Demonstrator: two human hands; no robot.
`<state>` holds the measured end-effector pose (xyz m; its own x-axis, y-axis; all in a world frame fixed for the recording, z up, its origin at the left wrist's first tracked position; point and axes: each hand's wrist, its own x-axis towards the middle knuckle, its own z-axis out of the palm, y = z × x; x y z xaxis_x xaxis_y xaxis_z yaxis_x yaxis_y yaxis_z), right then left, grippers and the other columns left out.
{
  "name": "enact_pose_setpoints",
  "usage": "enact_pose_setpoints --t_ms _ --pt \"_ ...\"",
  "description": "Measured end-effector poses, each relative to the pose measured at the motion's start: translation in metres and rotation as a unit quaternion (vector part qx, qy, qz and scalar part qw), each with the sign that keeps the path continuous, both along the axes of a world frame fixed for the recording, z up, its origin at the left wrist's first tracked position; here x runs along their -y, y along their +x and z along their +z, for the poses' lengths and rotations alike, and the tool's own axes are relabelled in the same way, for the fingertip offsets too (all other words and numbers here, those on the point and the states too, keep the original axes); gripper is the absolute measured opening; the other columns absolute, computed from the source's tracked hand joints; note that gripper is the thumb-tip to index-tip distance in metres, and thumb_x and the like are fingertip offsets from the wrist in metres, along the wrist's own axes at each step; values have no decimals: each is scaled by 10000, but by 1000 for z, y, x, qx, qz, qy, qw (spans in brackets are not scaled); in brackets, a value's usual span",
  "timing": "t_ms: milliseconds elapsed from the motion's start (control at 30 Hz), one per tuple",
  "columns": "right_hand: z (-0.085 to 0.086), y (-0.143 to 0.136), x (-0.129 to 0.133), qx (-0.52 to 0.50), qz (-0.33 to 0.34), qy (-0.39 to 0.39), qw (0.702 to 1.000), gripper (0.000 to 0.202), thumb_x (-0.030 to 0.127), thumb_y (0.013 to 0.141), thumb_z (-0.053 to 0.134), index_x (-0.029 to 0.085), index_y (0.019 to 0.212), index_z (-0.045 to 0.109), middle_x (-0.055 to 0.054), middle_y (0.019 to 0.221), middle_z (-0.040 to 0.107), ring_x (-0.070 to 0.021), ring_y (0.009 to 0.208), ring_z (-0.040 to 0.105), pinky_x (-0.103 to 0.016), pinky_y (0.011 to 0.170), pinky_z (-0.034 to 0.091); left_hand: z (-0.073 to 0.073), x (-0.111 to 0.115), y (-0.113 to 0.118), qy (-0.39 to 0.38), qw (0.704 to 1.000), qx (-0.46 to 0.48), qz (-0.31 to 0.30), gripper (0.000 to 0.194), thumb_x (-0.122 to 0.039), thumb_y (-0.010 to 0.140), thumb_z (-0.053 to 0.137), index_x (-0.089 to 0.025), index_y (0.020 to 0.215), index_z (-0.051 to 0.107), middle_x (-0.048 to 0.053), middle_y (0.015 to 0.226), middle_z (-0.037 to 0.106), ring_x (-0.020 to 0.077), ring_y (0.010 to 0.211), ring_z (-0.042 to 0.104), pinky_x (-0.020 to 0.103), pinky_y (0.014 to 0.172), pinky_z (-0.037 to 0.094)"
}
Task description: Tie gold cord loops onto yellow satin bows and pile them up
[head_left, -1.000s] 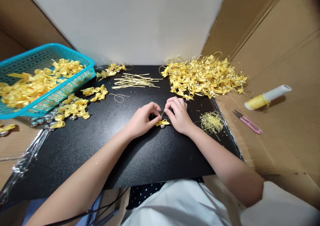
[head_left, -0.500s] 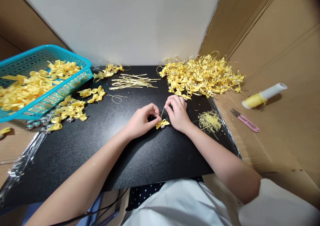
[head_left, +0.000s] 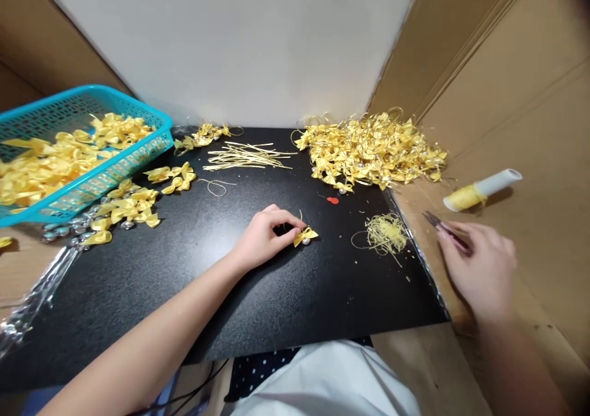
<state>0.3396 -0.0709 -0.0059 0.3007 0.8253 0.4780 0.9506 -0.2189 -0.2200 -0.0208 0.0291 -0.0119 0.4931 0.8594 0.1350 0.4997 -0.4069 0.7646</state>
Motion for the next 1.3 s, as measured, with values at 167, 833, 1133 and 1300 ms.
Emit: enact_pose_setpoints --t_ms 167,833,1133,1300 --pt "-21 33 20 34 -56 -73 995 345 572 851 492 292 973 654 -170 1096 646 -410 1014 564 -551 741 433 -1 0 2 14 1000 7 -2 119 -311 800 652 -229 846 726 13 880 754 190 844 603 335 780 459" --pt "44 -140 -71 28 358 -230 905 330 424 926 515 193 695 562 -61 704 632 -197 655 554 -311 617 368 -7 0 3 48 999 5 -5 91 -266 787 697 -212 860 701 10 902 751 176 842 624 329 811 454" --pt "52 -148 -77 77 365 -269 888 316 363 938 507 164 713 604 -57 697 624 -180 667 540 -295 634 329 -9 -2 3 59 998 24 -12 82 -236 770 710 -193 840 703 4 881 752 164 812 617 313 799 446" --pt "51 -151 -82 86 367 -265 887 321 367 938 501 160 730 631 -65 704 644 -189 684 558 -298 663 346 -6 -2 3 66 997 27 -20 64 -229 777 702 -189 827 700 7 865 754 160 792 630 318 803 441"
